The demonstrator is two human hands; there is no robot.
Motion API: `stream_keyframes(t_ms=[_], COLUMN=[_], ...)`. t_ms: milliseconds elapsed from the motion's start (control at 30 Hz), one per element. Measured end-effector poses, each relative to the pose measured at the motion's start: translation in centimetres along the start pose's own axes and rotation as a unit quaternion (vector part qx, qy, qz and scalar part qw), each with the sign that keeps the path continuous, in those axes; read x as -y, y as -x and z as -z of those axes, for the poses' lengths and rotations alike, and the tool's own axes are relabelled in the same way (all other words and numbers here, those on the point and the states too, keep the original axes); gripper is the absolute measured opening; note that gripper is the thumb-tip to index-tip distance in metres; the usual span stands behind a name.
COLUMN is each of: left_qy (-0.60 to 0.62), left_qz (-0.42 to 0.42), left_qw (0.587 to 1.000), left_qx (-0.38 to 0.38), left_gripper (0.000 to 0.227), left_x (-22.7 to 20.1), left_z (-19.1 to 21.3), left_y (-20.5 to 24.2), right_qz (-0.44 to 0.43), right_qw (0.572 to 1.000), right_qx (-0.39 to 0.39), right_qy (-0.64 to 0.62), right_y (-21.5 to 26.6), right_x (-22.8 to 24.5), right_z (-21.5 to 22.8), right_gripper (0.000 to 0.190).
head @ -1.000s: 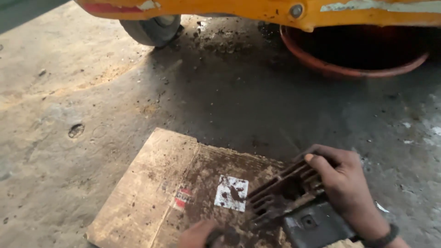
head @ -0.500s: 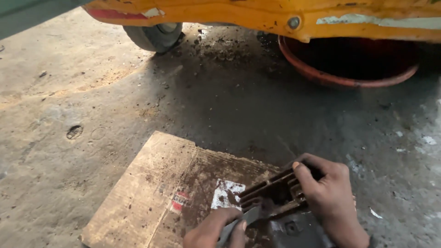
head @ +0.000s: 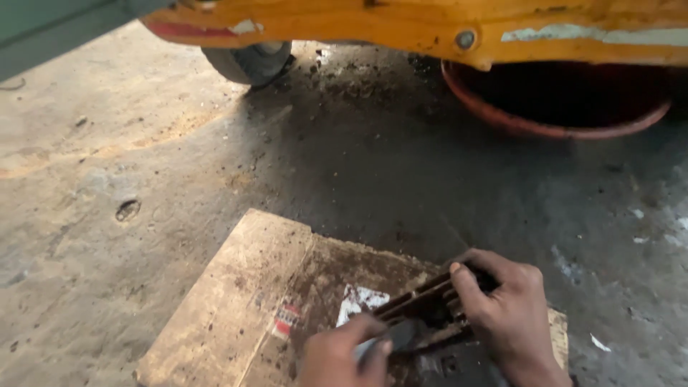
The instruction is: The person kneels on the workshop floor and uses a flat blade to scrape old gasket material and dirt off the mating surface of a small engine cover, holding the part steady with the other hand and repositioning it to reach different edges. A wrench and screwdriver lie on the cardboard beside the work.
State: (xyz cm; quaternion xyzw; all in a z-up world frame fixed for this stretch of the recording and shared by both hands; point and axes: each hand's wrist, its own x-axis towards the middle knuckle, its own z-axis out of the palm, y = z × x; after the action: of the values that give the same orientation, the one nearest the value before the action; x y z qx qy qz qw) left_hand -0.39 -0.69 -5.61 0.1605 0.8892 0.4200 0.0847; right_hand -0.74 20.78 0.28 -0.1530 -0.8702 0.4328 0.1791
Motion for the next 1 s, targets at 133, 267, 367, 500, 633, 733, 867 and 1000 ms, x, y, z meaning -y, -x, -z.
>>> stream_keyframes(t_ms=[133,267,367,500,633,733,867,1000], left_qy=[0.138,0.171,0.185,0.078,0.17,0.051,0.035,0.068], left_qz=[0.113,0.012,0.101,-0.028,0.029,-0.133,-0.124,-0.087], left_qw=[0.984,0.982,0.975,0.99,0.978,0.978,0.981,0.984], left_qx=[-0.015,-0.075,-0.07,-0.113,-0.116,-0.152,-0.148,-0.142], left_gripper=[0.021,0.007,0.016,0.008,0.008,0.011,0.007,0.004], left_x=[-0.5,0.0,-1.5,-1.4,-3.1,-1.2,-4.2,-5.1], left_z=[5.2,6.3,2.4,1.5,4.3,-1.4,2.6,4.3], left_y=[0.8,1.3,0.4,0.2,1.1,1.0,1.4,0.6], right_qz=[-0.006,-0.067,-0.014,-0.023,-0.038,0.046,0.0,0.038], right_qw=[1.0,0.998,0.999,0.999,0.999,0.998,0.999,0.999], right_qx=[-0.009,-0.01,-0.027,-0.021,-0.019,-0.044,-0.016,-0.026], right_qy=[0.011,-0.002,-0.014,-0.011,0.0,-0.006,0.037,0.014], right_y=[0.0,0.5,0.9,0.6,0.5,0.3,0.9,0.5], right_x=[-0.7,0.0,-0.4,-0.2,-0.9,-0.6,0.7,1.2], right_z=[0.2,0.2,0.2,0.3,0.7,0.3,0.7,0.7], right_gripper=[0.023,0.022,0.022,0.022,0.023,0.024,0.025,0.025])
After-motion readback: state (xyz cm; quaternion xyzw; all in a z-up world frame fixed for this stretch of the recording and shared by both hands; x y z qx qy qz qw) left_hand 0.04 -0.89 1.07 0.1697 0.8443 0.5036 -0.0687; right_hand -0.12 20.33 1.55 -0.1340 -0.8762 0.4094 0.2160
